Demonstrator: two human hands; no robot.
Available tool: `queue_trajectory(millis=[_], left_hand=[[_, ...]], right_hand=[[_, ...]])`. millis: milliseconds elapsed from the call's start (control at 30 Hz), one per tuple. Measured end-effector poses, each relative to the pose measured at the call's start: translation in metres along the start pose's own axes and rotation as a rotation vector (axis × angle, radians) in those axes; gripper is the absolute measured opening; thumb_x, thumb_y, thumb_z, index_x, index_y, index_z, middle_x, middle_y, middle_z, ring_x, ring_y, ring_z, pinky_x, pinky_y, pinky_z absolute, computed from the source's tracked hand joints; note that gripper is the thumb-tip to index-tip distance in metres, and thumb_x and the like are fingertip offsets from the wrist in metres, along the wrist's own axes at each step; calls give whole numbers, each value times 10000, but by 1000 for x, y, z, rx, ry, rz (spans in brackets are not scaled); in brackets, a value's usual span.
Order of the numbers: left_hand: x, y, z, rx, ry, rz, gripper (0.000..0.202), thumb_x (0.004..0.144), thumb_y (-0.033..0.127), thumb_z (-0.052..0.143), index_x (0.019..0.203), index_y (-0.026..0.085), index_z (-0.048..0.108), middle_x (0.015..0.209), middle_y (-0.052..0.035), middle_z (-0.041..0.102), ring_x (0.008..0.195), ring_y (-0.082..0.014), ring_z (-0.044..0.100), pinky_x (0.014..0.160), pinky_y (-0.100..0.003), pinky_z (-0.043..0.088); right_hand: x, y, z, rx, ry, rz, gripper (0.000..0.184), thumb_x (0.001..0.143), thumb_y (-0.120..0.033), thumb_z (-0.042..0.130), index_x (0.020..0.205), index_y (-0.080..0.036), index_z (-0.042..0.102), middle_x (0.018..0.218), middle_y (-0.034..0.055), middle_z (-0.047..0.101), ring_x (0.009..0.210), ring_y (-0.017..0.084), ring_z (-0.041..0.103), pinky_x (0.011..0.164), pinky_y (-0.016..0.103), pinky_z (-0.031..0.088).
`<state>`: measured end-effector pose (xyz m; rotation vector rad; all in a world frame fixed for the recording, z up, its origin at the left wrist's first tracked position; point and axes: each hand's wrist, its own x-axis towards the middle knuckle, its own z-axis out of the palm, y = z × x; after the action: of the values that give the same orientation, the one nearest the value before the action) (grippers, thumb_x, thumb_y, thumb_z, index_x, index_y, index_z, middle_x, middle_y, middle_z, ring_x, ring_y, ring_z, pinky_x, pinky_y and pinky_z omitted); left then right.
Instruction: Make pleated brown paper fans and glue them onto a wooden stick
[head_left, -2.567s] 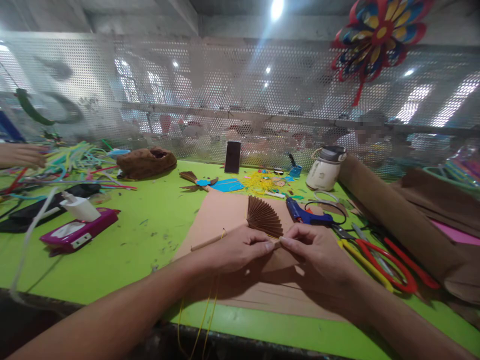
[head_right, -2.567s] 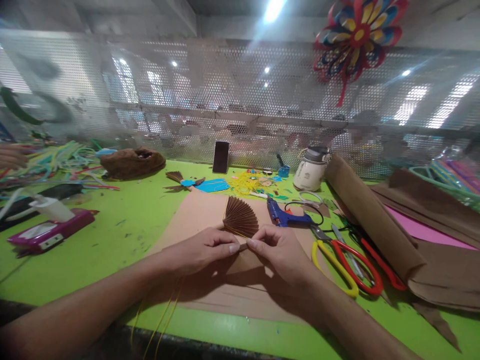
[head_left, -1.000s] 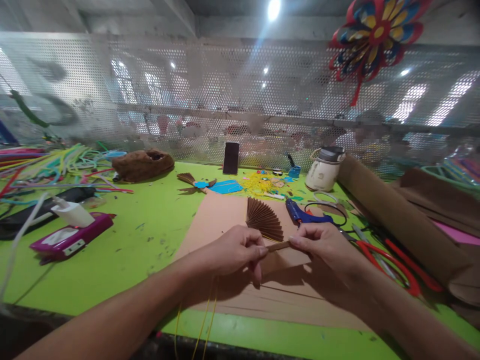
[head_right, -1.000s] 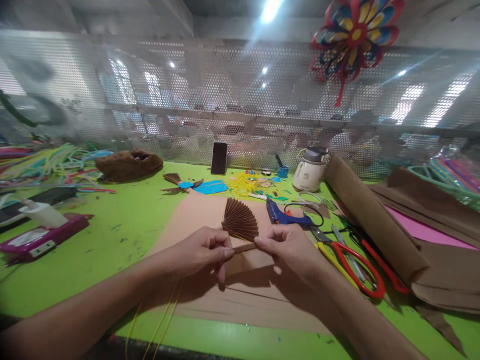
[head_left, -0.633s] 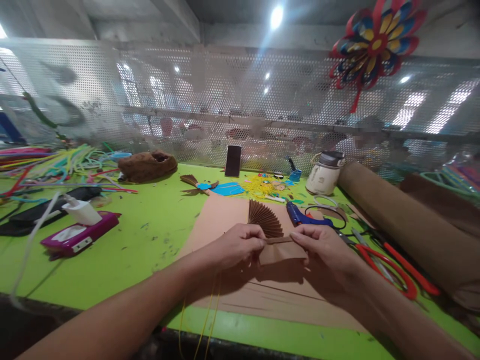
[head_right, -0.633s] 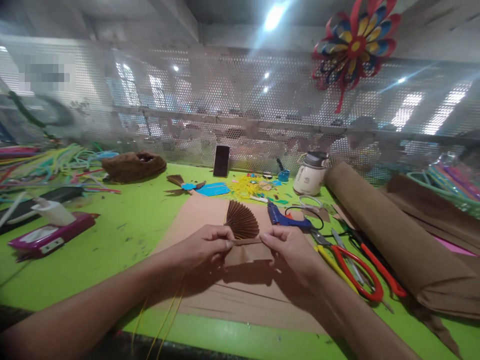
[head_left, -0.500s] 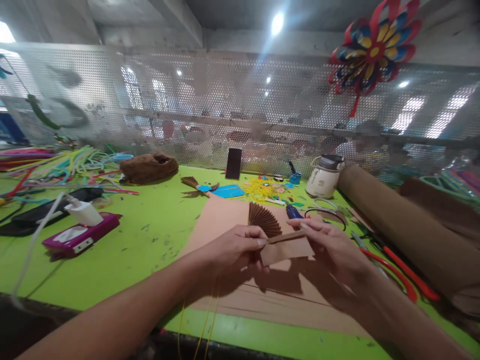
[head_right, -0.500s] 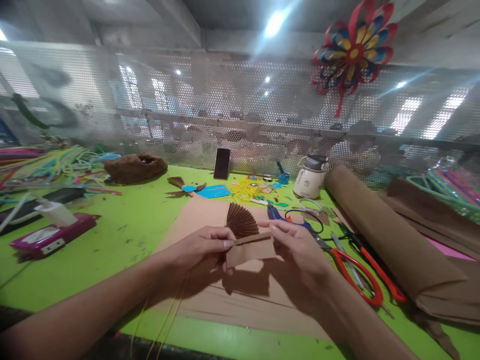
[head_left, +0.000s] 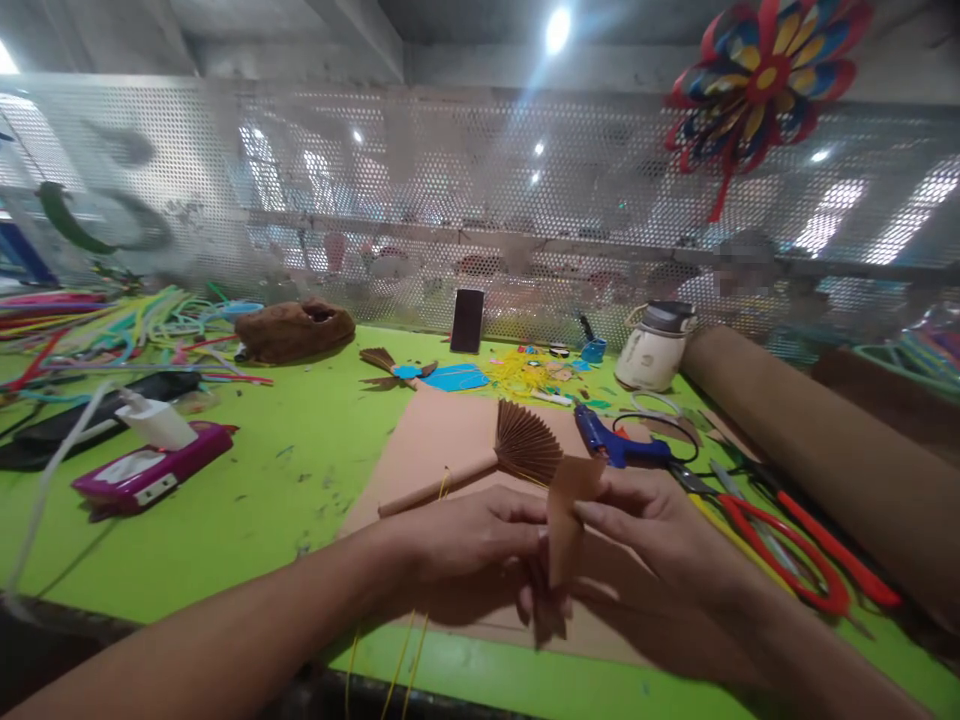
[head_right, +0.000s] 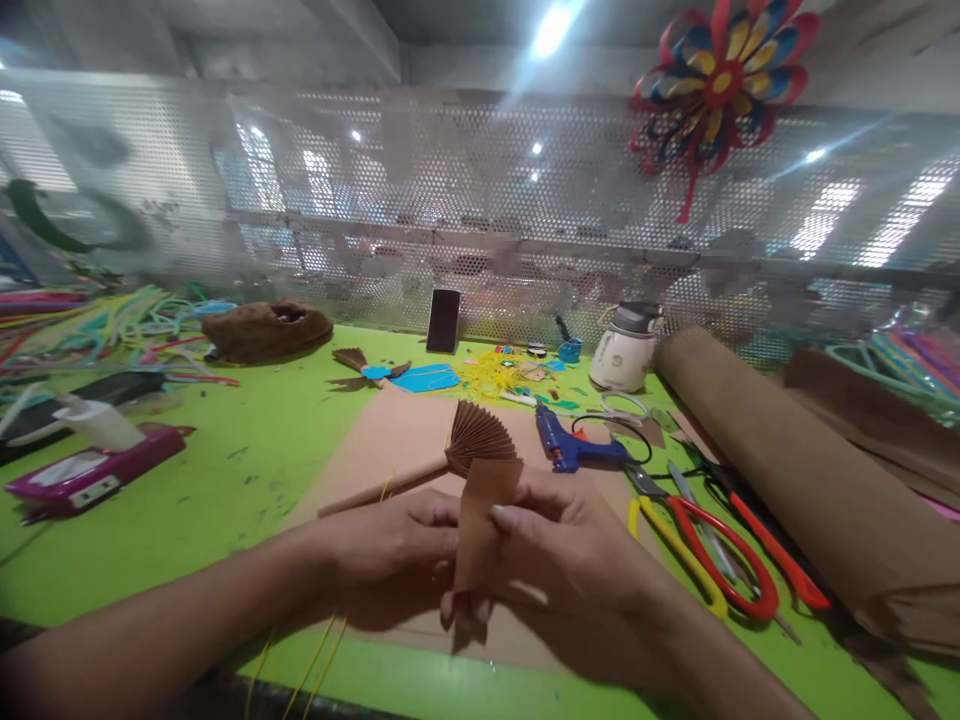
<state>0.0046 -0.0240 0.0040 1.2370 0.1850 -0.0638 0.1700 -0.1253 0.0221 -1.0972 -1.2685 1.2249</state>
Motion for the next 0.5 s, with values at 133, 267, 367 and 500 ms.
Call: queue_trajectory(millis=[133,267,367,500], left_hand=[[2,5,-3,4,328,145,171,821,305,558,865,142,581,765,-42,577,632,-105,504,617,-246,398],[1,18,-6,321,488,199,199,817,327,550,807,133,595,786,-44,577,681,-118,499,634,-246,396],[0,17,-3,585,467,199,237,824,344,516,863,139,627,807,-48,616,718,-142,527,630,-252,396],[0,6,-4,849,458,193,194,785,293,537,797,151,668,763,-24,642,721,-147,535,633,-243,382]], right_hand=[[3,2,-13,-179,-33,37,203,810,-326,615,907,-189,729,818,65,692,777,206,616,708,319,483],[7,4,-18,-427,-182,83,207,822,-278,568,912,-193,734,844,38,696,757,193,593,671,282,460],[10,4,-13,-574,-192,41,177,812,-255,570,871,-197,727,804,7,691,735,180,585,654,258,444],[14,6,-8,-759,-67,34,156,791,-256,590,766,-176,721,688,9,677,647,168,576,577,248,429]])
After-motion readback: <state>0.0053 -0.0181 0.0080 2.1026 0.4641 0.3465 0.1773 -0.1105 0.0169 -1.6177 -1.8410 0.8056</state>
